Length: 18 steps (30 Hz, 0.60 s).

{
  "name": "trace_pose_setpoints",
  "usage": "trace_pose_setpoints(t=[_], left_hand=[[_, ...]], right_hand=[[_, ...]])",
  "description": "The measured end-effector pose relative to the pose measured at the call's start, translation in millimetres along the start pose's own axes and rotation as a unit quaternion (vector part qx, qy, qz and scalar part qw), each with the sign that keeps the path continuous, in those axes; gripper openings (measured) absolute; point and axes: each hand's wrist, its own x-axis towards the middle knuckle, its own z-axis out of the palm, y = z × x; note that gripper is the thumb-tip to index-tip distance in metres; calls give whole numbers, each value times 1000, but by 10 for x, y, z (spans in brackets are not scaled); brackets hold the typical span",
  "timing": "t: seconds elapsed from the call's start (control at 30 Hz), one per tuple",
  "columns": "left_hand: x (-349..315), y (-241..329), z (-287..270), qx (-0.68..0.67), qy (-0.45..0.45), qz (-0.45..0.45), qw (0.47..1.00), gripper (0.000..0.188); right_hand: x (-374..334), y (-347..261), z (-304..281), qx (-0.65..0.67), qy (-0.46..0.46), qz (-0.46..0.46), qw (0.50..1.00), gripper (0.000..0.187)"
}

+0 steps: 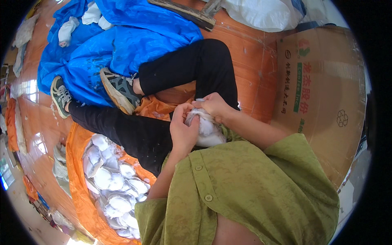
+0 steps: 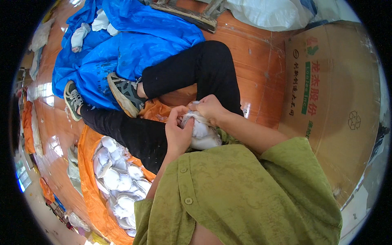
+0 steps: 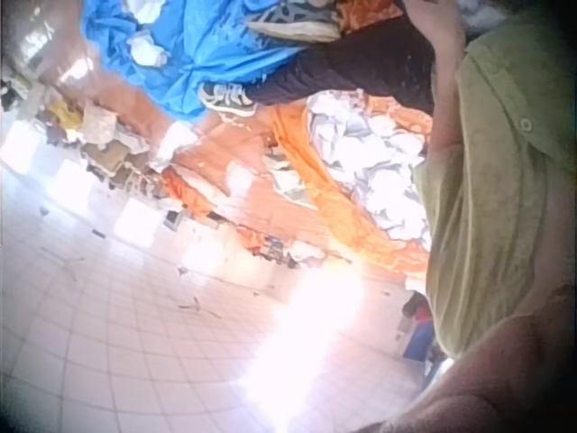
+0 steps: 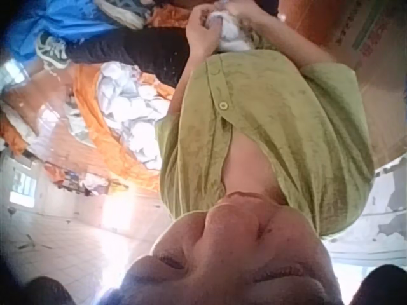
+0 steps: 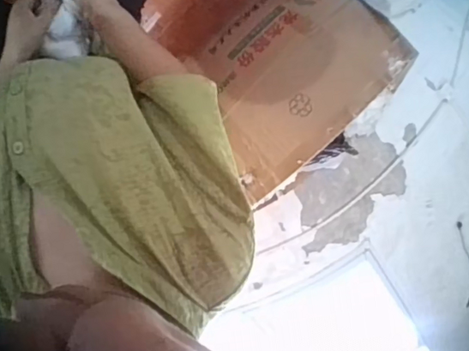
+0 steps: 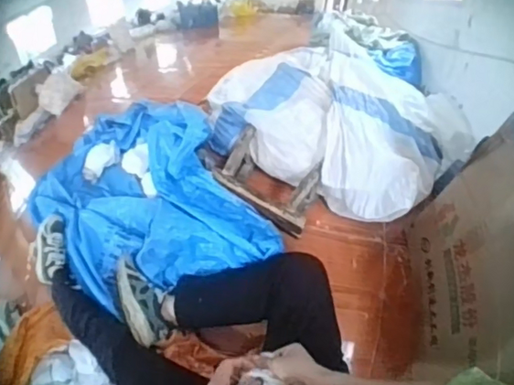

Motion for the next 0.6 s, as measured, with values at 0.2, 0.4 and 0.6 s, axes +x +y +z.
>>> trace_pose_setpoints(t=[0.2,0.4,0.6], left_hand=[[-12,120,-121,71,-39,68,994,17],[-104,165,-214,71,-64,140,986,12],[-91,30,-208,103,-80,192,973,16]], right_hand=[[-92,-84,6,40,0,17,999,22],[-145,-29,-57,138,-41,60,988,18],[-82,76,-67,256,-38,91,962,15]])
